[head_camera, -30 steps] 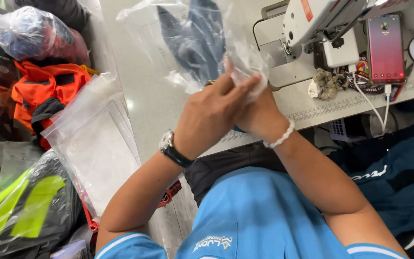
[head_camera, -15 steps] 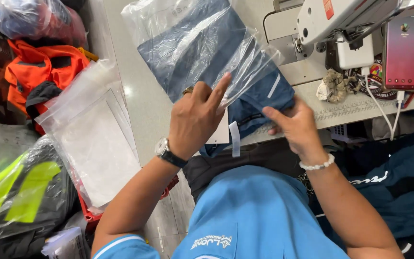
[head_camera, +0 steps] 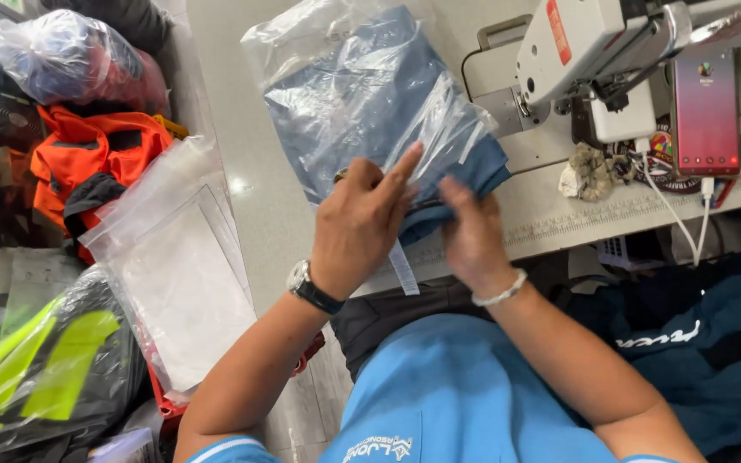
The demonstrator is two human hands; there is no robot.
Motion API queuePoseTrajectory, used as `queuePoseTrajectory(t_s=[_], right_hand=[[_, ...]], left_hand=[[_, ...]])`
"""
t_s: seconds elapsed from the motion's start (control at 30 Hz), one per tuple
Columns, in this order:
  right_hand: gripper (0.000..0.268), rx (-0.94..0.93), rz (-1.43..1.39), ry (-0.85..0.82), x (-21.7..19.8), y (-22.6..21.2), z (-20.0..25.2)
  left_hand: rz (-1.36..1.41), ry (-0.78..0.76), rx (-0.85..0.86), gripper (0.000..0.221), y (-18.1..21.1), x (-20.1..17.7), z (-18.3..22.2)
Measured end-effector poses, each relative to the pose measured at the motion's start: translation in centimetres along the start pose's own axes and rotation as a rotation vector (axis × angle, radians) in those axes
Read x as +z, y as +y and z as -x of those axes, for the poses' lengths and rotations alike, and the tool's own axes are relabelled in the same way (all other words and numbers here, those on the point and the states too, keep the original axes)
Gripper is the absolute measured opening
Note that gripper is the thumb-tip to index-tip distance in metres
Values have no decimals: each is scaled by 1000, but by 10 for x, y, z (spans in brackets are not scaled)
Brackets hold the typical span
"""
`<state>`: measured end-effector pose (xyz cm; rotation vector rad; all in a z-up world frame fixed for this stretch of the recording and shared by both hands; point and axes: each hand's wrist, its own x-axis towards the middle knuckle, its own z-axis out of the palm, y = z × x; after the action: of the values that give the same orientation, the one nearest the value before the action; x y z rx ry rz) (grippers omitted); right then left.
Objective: Folding blue garments and placing them into clear plastic bags at a workstation
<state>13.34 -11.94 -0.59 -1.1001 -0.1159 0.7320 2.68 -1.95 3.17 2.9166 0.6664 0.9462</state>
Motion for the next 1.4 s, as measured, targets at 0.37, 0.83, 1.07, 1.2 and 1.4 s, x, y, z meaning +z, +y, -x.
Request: queuePoseTrajectory(t_s=[0.37, 0.83, 1.07, 1.2, 1.4], right_hand=[[25, -116, 144, 374, 19, 1, -1], [49, -114, 169, 305, 55, 39, -32], [53, -263, 489, -21, 1, 92, -80], [56, -375, 729, -256, -42, 114, -110], [60, -485, 1037, -572, -112, 149, -159]], left_hand=[[-139, 55, 57, 34, 0, -17, 2], [36, 13, 274, 26, 28, -36, 19], [-76, 192, 195, 34, 6, -26, -9], [67, 156, 289, 17, 43, -25, -2], [291, -8, 190, 50, 37, -52, -13]])
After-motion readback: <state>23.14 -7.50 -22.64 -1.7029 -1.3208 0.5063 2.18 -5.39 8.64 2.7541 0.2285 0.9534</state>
